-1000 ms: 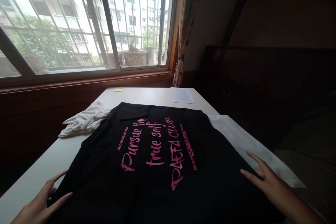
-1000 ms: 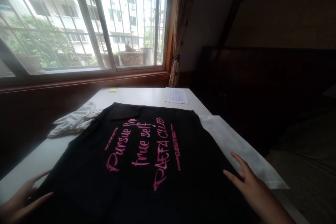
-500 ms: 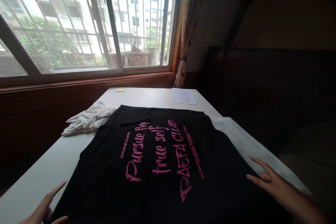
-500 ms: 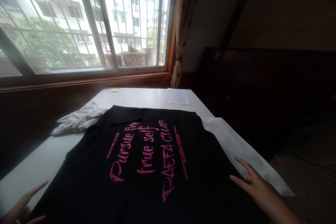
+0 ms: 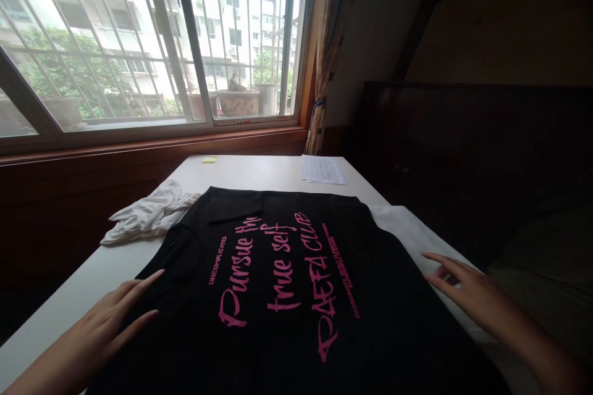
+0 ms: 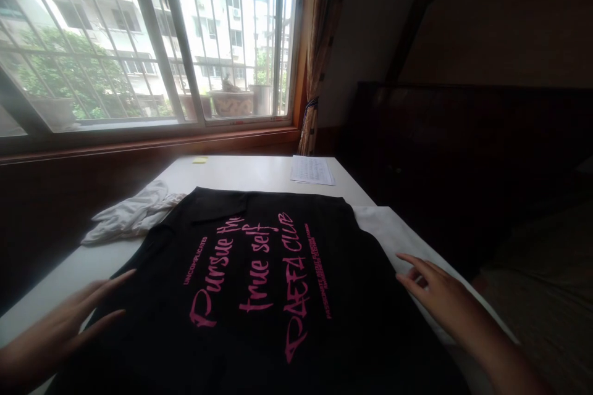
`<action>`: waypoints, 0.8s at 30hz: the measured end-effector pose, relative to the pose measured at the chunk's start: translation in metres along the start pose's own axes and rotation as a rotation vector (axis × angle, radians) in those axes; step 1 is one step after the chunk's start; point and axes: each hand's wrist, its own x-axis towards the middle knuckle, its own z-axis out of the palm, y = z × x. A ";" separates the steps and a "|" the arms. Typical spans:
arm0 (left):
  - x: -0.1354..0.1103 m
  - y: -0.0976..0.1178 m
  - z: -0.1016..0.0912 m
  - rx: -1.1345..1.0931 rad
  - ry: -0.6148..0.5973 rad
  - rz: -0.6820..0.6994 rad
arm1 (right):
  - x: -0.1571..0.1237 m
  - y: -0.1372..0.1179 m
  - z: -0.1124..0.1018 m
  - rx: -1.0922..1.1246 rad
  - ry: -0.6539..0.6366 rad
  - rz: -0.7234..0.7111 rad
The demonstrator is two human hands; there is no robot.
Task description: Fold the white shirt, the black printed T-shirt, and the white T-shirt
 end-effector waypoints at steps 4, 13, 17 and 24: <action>0.071 0.036 0.004 -0.067 -0.127 0.153 | 0.037 -0.043 0.019 -0.056 -0.026 -0.174; 0.223 0.030 0.056 -0.083 0.028 0.157 | 0.152 -0.066 0.060 -0.091 0.041 -0.218; 0.265 0.024 0.068 -0.049 0.086 0.020 | 0.192 -0.075 0.067 -0.136 0.029 -0.162; 0.309 0.021 0.084 0.091 0.117 -0.128 | 0.239 -0.085 0.091 -0.245 -0.004 -0.113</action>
